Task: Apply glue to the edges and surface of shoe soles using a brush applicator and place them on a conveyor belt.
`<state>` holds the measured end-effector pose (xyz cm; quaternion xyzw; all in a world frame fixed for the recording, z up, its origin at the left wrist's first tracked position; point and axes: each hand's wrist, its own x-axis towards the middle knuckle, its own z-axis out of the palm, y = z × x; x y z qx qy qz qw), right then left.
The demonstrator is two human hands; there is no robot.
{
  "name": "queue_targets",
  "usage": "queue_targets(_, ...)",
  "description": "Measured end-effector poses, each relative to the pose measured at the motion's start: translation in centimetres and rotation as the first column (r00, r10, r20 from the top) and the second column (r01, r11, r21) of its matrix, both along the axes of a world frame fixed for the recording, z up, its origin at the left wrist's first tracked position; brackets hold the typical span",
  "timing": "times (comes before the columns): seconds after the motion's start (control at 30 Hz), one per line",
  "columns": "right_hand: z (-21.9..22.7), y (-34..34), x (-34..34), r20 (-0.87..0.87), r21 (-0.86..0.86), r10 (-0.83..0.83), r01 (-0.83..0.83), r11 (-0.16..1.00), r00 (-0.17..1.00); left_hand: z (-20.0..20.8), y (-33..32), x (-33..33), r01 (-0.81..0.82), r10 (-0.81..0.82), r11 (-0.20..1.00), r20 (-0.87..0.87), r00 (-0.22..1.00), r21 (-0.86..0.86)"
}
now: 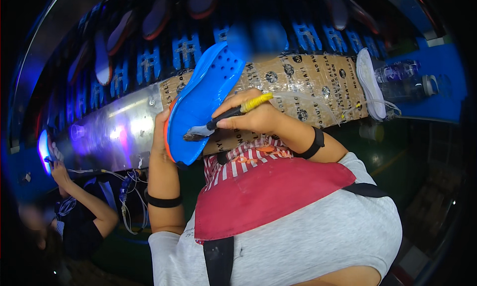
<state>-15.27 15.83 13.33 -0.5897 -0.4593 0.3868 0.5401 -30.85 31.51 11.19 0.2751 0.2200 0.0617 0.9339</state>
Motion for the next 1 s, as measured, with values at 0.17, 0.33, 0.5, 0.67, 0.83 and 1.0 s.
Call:
queue_targets(0.17, -0.2, -0.3, 0.4, -0.193, -0.051, -0.055, 0.046, 0.998, 0.980, -0.7, -0.7, 0.0, -0.016, 0.016, 1.000, 0.017, 1.000, -0.021)
queue_targets(0.33, -0.8, -0.6, 1.0, -0.213, -0.005, -0.124, 0.126, 0.992, 0.969, -0.5, -0.8, 0.3, -0.039, 0.040, 0.999, 0.027, 0.999, -0.034)
queue_targets(0.5, -1.3, -0.7, 3.1, -0.203, -0.018, -0.375, 0.380, 0.925, 0.904, -0.2, -1.5, 0.0, 0.008, -0.002, 0.992, 0.049, 0.999, -0.124)
queue_targets(0.67, -1.3, 0.0, 0.2, 0.502, 0.389, -0.380, 0.189, 0.901, 0.777, -0.5, -1.3, 0.5, -0.026, 0.032, 0.991, 0.040, 0.999, -0.130)
queue_targets(0.83, 0.6, 0.1, 0.0, 0.417, 0.348, -0.164, 0.009, 0.937, 0.894, -2.2, -1.6, -0.8, -0.268, 0.260, 0.943, -0.066, 0.963, -0.197)
queue_targets(1.0, 1.0, -0.5, 2.1, 0.145, 0.220, -0.281, 0.246, 0.944, 0.949, -1.1, -2.7, -1.4, -0.147, 0.286, 0.918, 0.357, 0.890, -0.369)
